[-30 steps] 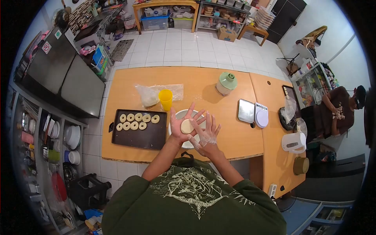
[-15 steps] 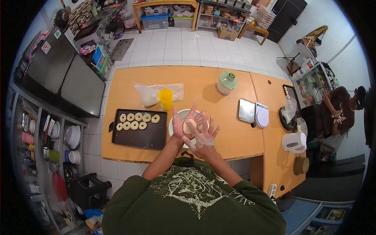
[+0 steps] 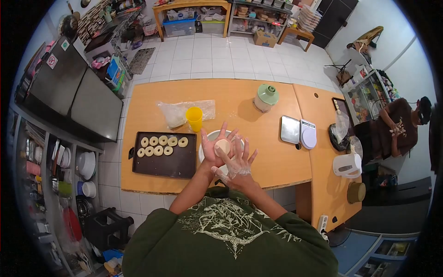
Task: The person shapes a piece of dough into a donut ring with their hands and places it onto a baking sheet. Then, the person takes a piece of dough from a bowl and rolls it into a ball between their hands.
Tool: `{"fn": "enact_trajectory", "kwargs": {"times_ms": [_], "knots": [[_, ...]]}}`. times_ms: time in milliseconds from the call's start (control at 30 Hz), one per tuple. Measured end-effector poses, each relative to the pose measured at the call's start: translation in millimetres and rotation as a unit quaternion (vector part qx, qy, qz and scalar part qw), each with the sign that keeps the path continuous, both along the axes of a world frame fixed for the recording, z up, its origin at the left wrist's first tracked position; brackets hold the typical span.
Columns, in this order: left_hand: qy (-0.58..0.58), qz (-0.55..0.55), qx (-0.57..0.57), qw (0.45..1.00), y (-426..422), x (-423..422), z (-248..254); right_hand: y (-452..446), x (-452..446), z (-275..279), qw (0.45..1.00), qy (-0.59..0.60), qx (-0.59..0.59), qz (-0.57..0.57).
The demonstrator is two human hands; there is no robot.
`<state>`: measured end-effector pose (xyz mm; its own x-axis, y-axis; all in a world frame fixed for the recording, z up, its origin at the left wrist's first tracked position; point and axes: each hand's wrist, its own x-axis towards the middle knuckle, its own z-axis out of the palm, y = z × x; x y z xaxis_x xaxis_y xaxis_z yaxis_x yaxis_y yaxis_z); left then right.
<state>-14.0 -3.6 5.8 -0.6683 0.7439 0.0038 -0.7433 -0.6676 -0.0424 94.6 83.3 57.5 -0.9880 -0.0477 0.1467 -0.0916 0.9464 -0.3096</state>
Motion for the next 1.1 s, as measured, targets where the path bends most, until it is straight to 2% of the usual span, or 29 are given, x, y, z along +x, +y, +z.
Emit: {"fn": "enact_trajectory", "kwargs": {"times_ms": [133,233,633,1100], "knots": [[-0.015,0.002,0.046,0.999,-3,-3,-5,-2,1,1,1.000,0.015,-0.002,0.008],[-0.001,0.016,0.015,1.000,-5,-4,2,1,6,0,0.999,0.033,-0.013,0.022],[0.046,-0.016,0.055,0.997,-9,-2,10,18,12,-4,0.999,0.009,0.032,0.000],[0.026,-0.022,0.063,0.997,-4,8,18,16,-5,9,1.000,0.012,0.007,-0.026]]}}
